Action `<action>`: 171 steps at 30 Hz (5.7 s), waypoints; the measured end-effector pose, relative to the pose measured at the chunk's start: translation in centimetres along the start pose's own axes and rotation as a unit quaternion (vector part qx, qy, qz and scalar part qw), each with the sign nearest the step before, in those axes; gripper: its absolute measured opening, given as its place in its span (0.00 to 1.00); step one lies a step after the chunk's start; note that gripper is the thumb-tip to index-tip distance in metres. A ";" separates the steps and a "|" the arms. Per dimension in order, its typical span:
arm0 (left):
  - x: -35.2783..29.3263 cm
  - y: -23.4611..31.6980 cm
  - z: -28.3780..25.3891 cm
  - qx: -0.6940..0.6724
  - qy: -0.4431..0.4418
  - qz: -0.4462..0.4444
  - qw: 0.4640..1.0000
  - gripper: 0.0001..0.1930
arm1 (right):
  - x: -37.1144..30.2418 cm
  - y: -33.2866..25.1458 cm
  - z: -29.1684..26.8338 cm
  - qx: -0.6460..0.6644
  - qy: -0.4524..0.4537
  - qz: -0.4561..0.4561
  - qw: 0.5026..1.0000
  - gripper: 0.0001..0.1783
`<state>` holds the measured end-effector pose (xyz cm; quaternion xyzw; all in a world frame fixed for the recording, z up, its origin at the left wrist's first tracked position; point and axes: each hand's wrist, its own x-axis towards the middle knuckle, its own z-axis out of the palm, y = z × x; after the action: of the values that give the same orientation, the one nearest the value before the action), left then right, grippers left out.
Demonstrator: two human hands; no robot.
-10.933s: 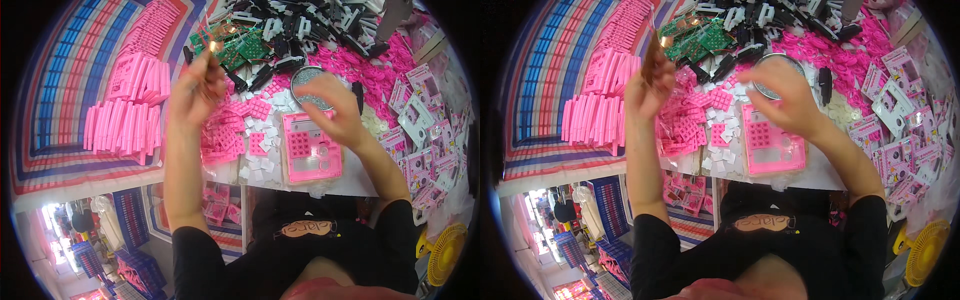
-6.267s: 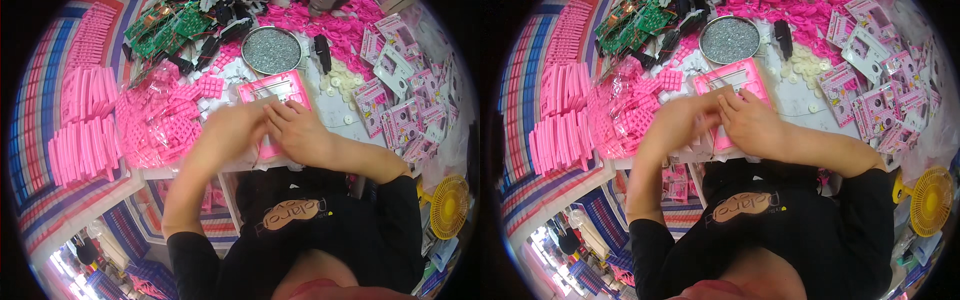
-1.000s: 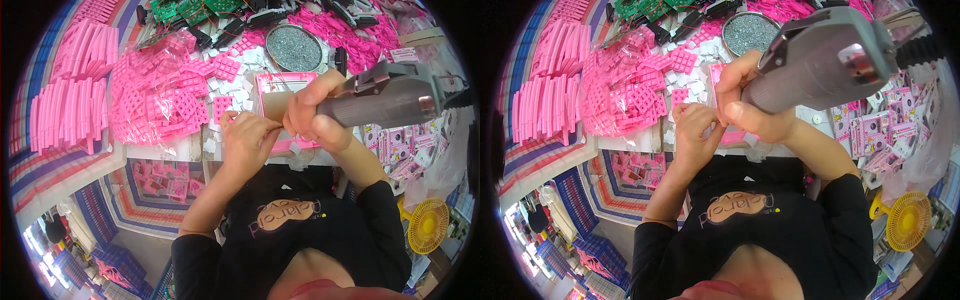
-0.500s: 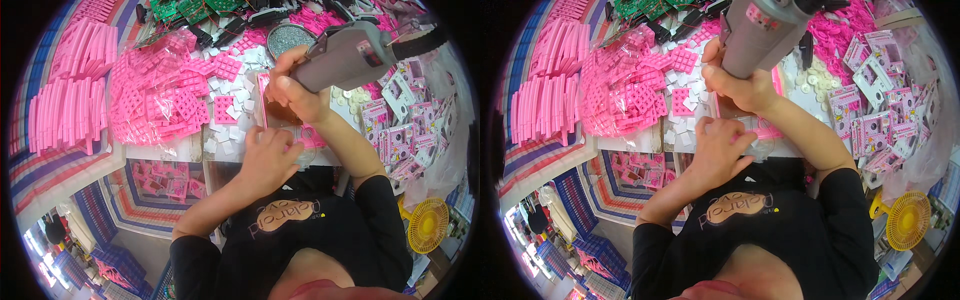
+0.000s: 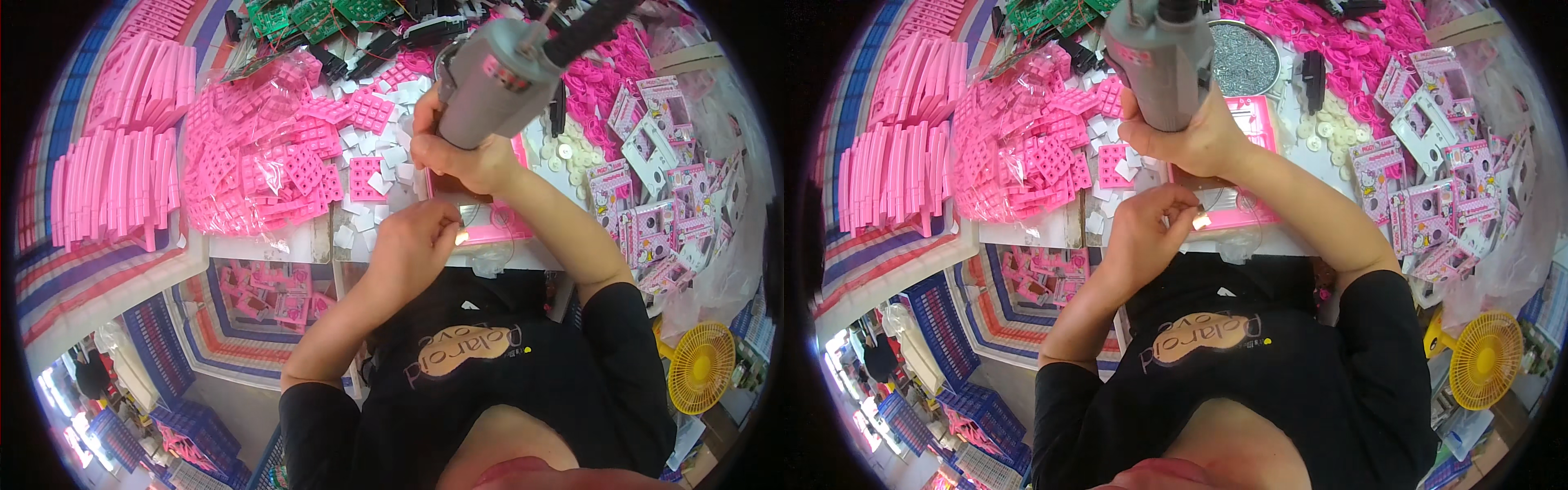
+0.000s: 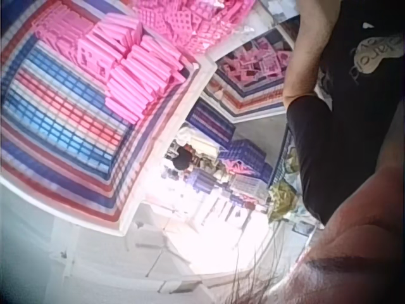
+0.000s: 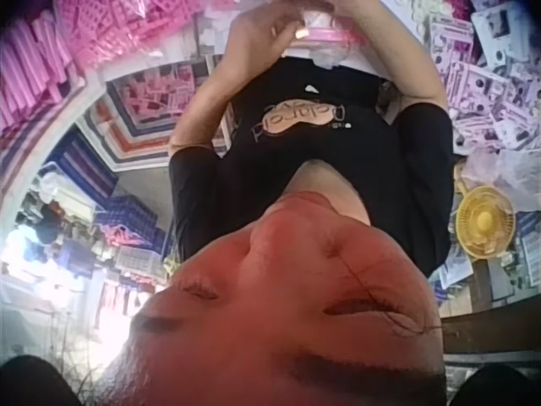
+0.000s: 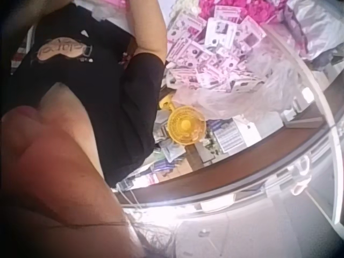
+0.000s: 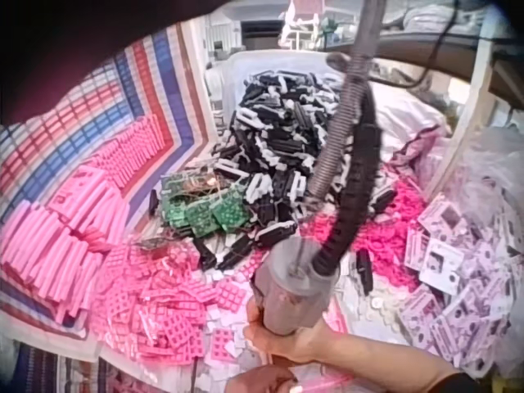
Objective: Assembling electronic toy components and plastic housings at a factory workbench.
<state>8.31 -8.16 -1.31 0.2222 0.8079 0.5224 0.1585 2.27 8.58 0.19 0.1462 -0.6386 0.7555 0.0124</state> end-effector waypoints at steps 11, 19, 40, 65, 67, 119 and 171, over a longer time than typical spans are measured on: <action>1.0 -0.6 0.4 -0.324 0.024 -0.150 0.934 0.12 | -7.3 -1.9 -3.7 -0.362 -0.092 0.041 0.927 0.04; 0.9 1.0 1.3 -0.021 0.056 -0.019 0.998 0.07 | -8.8 -0.6 -3.6 -0.167 0.030 0.177 0.969 0.04; 2.3 -0.9 2.1 0.177 0.031 0.127 0.976 0.06 | -7.7 -1.3 -4.5 -0.379 -0.051 0.032 0.924 0.06; 2.2 -0.6 0.5 0.047 0.016 0.083 0.995 0.07 | -7.8 -1.2 -4.4 -0.359 -0.045 0.053 0.931 0.07; 2.2 -0.5 0.6 0.069 0.012 0.077 0.995 0.07 | -7.7 -1.1 -4.6 -0.373 -0.067 0.061 0.924 0.05; 1.5 -0.8 -0.1 0.096 -0.026 0.078 0.992 0.13 | -10.9 0.5 -1.8 -0.500 -0.077 -0.149 0.850 0.14; 1.7 1.4 -0.5 0.328 -0.082 0.144 0.930 0.08 | -12.9 -3.5 -3.5 -0.524 -0.187 0.014 0.831 0.13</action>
<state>6.95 -7.14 0.12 0.4180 0.8775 0.2257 0.0654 14.60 14.78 0.01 0.2475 -0.9307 0.2658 -0.0433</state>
